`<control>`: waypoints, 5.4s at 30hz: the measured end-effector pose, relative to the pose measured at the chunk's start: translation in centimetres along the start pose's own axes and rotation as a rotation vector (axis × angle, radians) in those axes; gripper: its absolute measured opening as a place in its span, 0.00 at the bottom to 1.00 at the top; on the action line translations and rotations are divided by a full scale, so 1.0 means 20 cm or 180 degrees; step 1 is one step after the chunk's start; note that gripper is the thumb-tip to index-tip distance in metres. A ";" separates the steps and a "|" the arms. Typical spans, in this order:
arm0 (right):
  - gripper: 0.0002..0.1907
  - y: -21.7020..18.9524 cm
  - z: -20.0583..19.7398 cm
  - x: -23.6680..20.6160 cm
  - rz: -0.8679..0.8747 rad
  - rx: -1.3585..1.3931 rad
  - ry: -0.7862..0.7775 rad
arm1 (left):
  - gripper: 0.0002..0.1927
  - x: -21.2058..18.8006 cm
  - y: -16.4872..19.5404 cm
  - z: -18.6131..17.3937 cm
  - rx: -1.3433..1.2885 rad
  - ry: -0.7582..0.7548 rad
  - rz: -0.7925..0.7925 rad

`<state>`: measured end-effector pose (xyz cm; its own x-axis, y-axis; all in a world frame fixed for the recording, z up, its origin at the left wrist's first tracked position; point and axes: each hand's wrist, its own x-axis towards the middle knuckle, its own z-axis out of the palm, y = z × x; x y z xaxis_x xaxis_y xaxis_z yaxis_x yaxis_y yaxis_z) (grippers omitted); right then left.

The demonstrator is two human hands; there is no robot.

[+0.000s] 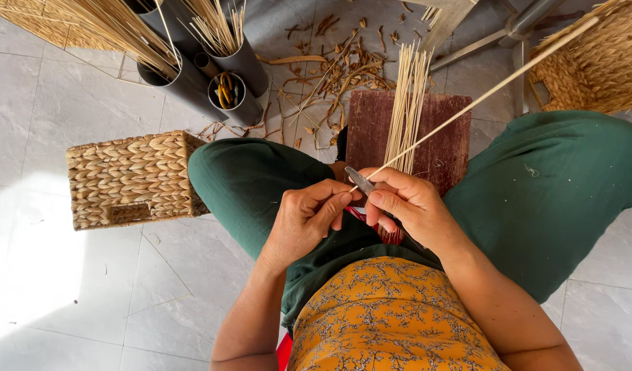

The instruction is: The person sits on the floor and uses a small knife to shave and split bamboo strips into thin skewers, drawing the blade along each strip and adding finished skewers to a bundle on a board in their lap.

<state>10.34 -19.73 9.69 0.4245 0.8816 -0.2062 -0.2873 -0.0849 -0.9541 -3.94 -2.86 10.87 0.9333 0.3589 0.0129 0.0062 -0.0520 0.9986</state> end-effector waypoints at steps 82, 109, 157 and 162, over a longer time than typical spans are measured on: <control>0.24 0.09 -0.10 0.08 0.0032 -0.0427 0.0304 | 0.11 0.00 -0.08 -0.08 0.0225 -0.0047 0.0020; 0.17 0.10 -0.33 0.12 -0.0573 0.0122 0.0855 | 0.11 -0.05 -0.17 -0.15 0.0411 -0.0083 0.0063; 0.07 0.21 -0.74 0.14 -0.0857 0.0777 0.0781 | 0.11 -0.10 -0.16 -0.32 0.0435 -0.0513 -0.0056; 0.13 0.13 -0.69 0.11 -0.1012 0.0584 0.0696 | 0.12 -0.09 -0.10 -0.29 0.0107 -0.0157 -0.0135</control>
<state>22.37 -24.46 3.86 0.6829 0.7298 0.0319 -0.2523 0.2766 -0.9273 -7.67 2.05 9.12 0.9485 0.3151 -0.0327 0.0574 -0.0695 0.9959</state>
